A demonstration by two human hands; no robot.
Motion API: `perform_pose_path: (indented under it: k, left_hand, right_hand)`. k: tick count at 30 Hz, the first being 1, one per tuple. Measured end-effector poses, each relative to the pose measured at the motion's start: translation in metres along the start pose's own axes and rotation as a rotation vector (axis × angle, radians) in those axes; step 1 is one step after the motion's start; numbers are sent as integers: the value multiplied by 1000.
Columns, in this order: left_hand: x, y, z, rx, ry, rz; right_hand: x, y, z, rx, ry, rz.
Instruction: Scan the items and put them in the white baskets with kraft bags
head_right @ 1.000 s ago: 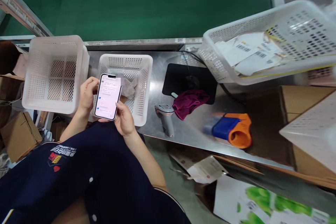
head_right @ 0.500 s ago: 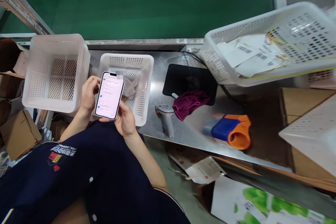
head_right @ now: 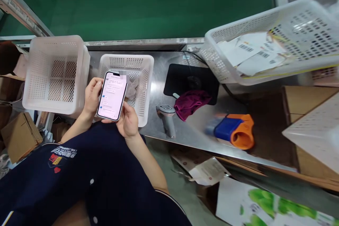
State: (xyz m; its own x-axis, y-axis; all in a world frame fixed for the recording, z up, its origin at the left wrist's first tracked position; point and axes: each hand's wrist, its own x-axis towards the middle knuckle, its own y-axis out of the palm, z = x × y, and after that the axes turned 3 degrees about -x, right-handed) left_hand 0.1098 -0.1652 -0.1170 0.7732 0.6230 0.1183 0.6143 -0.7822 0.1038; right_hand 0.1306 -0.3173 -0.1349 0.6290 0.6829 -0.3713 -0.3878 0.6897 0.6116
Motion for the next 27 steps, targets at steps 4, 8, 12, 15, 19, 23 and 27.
perform_pose_path:
  k: [4, 8, 12, 15, 19, 23, 27]
  left_hand:
    - [-1, 3, -2, -4, 22, -9]
    - [-5, 7, -5, 9, 51, -38]
    - [-9, 16, -4, 24, 70, -81]
    - [-10, 16, -2, 41, 82, -53]
    - [-8, -1, 5, 95, 102, 37]
    - [-6, -18, 24, 86, 43, -98]
    - [-3, -16, 34, 38, 16, -77]
  right_hand:
    - [1, -4, -2, -12, -15, -9]
    - [1, -3, -5, -30, -27, -14]
    - [2, 7, -4, 30, -26, -3]
    - [-6, 0, -2, 16, -31, 27]
    - [-39, -51, -15, -129, -45, -58]
    - [-64, -110, -57, -725, -135, -219]
    - [-77, -127, -96, -949, -63, -59]
